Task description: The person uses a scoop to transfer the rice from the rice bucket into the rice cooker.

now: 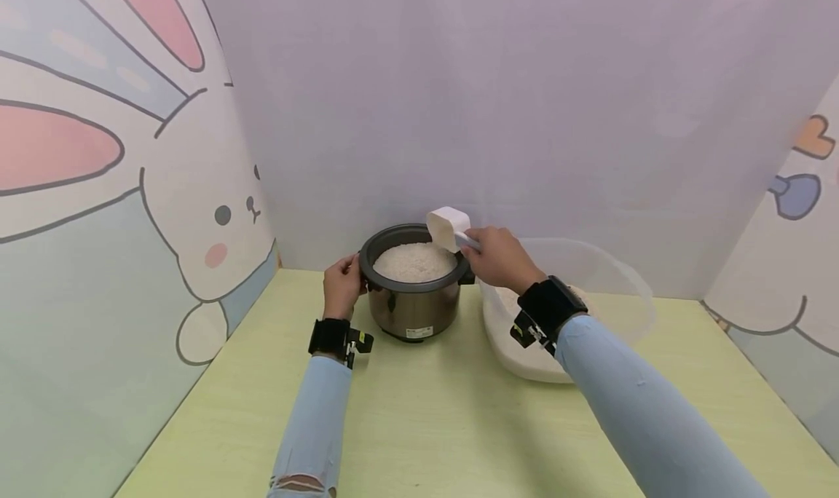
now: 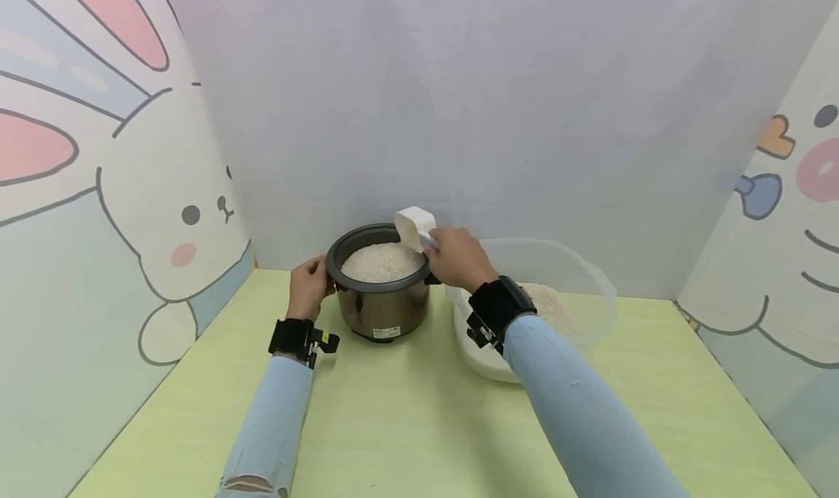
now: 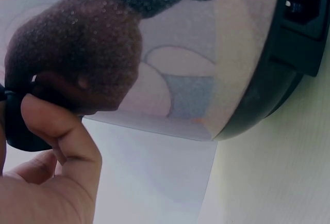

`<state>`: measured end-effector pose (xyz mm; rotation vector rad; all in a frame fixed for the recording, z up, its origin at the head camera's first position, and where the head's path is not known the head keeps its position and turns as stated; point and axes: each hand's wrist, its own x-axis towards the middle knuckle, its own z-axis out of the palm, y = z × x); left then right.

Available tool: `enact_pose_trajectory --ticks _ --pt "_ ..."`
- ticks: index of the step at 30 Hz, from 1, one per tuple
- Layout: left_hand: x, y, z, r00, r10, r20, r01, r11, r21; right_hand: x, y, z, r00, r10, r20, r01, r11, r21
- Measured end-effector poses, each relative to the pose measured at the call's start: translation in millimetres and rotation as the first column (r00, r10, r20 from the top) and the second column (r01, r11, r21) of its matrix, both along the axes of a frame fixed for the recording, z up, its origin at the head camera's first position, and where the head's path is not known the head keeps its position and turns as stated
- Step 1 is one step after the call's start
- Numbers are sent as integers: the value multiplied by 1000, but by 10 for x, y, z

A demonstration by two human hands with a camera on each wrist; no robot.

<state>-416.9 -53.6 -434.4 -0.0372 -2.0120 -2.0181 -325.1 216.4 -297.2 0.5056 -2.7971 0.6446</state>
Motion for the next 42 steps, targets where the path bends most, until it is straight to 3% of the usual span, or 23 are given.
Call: enact_pose_trajectory --ticks 20,26,30,39,42 --pt "7 -19 -8 1000 7 22 -7 1000 3 2 -44 42 999 0 -49 2 999 36" --pt "-2 -9 -10 1000 8 3 -8 1000 4 -5 -36 -79 999 20 -47 -22 999 -34" --pt "-12 9 -13 1000 6 -4 -6 1000 6 5 -11 -140 998 17 -54 -17 1000 -9" --pt "18 20 13 1000 -6 20 6 1000 0 74 -39 133 977 19 -212 -8 998 55" --pt "11 11 9 1000 1 18 -1 1000 1 95 -68 117 972 22 -235 -3 997 77"
